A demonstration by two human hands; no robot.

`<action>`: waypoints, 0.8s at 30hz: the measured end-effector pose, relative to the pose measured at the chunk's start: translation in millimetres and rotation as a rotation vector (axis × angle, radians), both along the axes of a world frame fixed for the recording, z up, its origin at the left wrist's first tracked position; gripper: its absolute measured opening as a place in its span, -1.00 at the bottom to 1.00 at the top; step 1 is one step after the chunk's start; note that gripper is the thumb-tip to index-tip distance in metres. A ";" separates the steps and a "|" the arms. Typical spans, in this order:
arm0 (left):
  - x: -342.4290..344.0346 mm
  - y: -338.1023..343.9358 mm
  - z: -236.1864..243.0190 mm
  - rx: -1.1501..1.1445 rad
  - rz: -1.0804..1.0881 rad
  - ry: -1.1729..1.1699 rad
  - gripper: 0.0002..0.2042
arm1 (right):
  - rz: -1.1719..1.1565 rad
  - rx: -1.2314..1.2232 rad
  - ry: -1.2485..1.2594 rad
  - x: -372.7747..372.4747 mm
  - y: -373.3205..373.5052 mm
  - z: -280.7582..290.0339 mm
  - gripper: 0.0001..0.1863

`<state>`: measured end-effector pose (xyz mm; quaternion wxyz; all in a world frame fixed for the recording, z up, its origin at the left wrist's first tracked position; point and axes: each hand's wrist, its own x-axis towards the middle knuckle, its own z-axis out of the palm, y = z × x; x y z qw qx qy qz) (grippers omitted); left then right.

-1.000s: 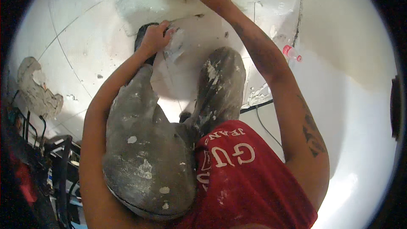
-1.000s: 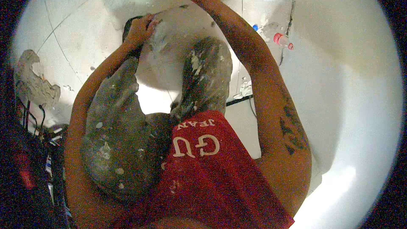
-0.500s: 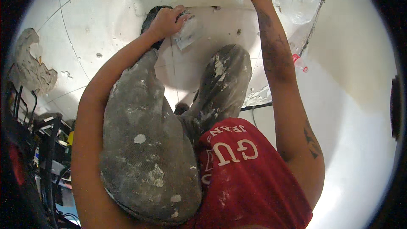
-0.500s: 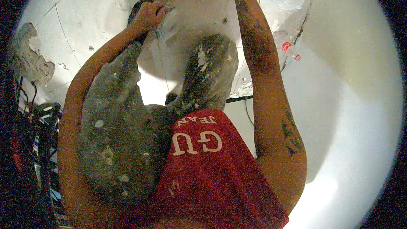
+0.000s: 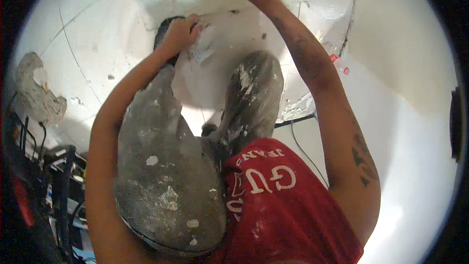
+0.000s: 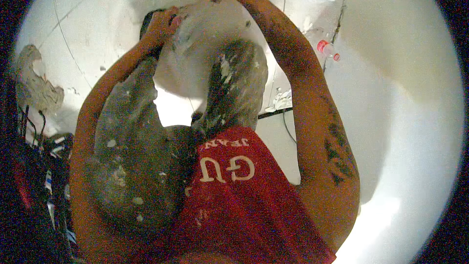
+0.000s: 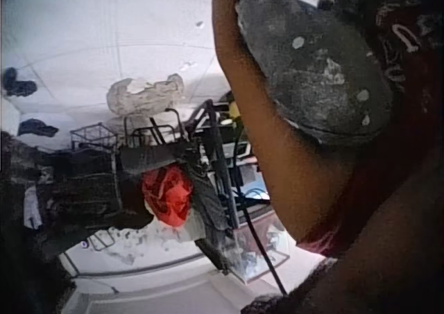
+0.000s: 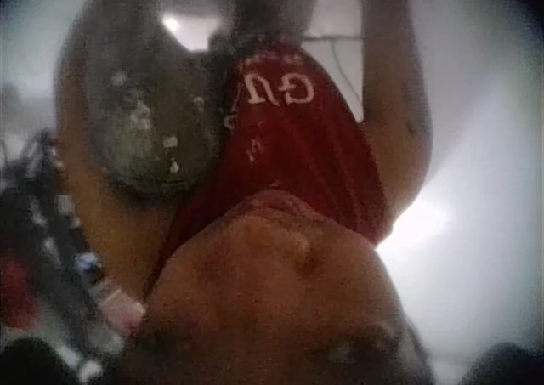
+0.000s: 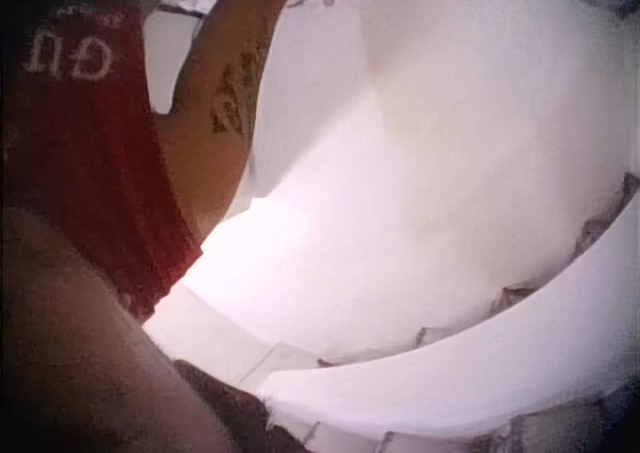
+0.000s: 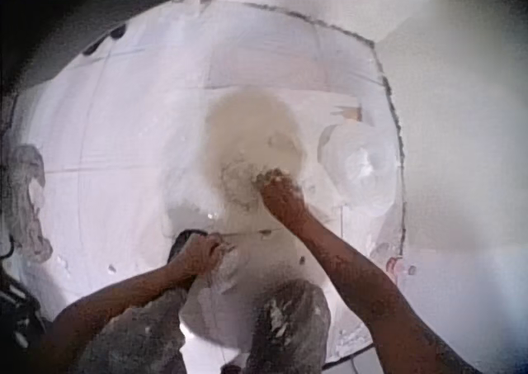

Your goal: Mixing and applying joint compound or plaster to a surface using putty knives.

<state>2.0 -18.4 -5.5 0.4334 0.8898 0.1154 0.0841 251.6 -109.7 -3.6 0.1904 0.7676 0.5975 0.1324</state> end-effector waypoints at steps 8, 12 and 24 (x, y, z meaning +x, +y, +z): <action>13.8 1.9 8.6 -0.027 -0.068 0.135 -0.80 | -0.126 0.054 0.218 2.6 -20.8 -2.0 -0.62; -18.8 10.3 5.1 -0.061 -0.019 0.135 -0.81 | -0.240 0.027 0.655 11.9 14.8 37.7 -0.64; -3.8 38.8 50.3 -0.661 0.534 0.239 -0.89 | -0.317 0.163 0.594 -11.9 3.1 53.5 -0.72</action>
